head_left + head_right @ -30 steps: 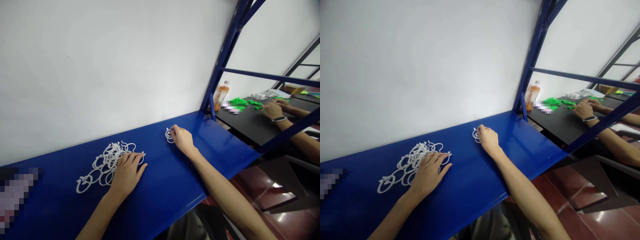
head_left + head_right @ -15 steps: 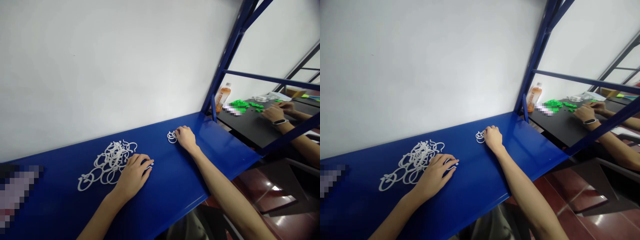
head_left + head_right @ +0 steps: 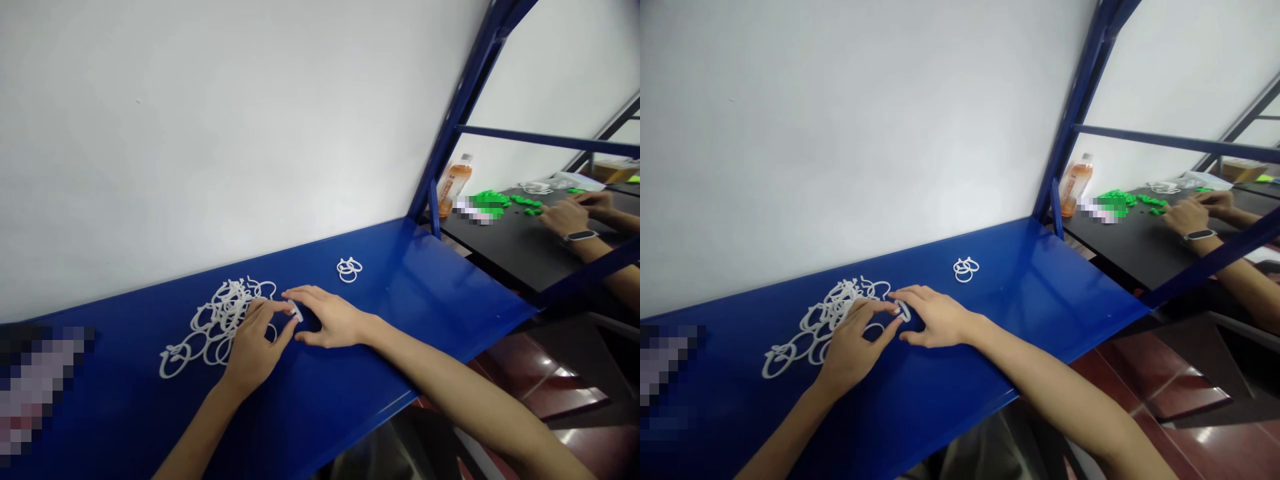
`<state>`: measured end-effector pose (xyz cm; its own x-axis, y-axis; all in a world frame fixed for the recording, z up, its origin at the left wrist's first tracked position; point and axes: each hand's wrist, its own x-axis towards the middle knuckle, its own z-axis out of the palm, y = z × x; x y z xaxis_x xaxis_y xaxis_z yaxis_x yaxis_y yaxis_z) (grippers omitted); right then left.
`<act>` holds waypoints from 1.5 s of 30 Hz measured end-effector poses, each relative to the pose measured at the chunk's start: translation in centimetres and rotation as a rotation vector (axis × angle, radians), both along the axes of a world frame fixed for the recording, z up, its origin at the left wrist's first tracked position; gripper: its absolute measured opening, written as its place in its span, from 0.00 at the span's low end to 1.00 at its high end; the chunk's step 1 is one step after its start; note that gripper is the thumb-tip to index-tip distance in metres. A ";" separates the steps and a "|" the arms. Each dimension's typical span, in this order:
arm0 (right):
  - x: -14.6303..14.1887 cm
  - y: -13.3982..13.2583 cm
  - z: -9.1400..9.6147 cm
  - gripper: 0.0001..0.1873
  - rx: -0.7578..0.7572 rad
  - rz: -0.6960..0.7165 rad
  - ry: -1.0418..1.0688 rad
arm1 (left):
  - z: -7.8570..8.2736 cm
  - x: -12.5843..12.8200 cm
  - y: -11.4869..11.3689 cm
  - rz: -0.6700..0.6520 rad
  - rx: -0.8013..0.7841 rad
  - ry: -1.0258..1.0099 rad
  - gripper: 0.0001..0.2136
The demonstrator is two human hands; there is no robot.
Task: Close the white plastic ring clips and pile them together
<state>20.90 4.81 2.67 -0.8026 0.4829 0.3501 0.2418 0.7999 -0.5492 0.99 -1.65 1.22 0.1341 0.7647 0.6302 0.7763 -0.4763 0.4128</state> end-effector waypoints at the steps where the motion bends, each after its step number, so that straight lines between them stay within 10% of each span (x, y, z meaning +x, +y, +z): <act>1: -0.1 0.0 -0.1 0.39 -0.008 0.017 -0.009 | 0.0 0.2 -0.1 0.018 -0.025 -0.025 0.04; 7: 0.2 0.6 -0.3 0.20 0.002 -0.003 0.020 | 0.0 0.5 -0.1 0.105 -0.129 -0.103 0.05; 22: 0.6 0.7 0.2 0.21 0.086 -0.075 0.218 | 0.1 0.1 0.1 0.222 -0.239 -0.162 0.08; 35: 0.0 0.2 -0.4 0.15 -0.611 0.007 0.277 | 0.1 -0.6 0.2 0.130 -0.235 -0.243 0.12; 45: 0.2 -0.5 -0.1 0.14 -0.616 0.113 0.204 | -0.6 -1.0 -0.4 0.009 -0.090 -0.075 0.15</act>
<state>21.14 4.29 2.57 -0.8073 0.5599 0.1867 0.0173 0.3387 -0.9407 -0.05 -2.02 0.65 0.0819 0.8197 0.5669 0.7456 -0.4279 0.5110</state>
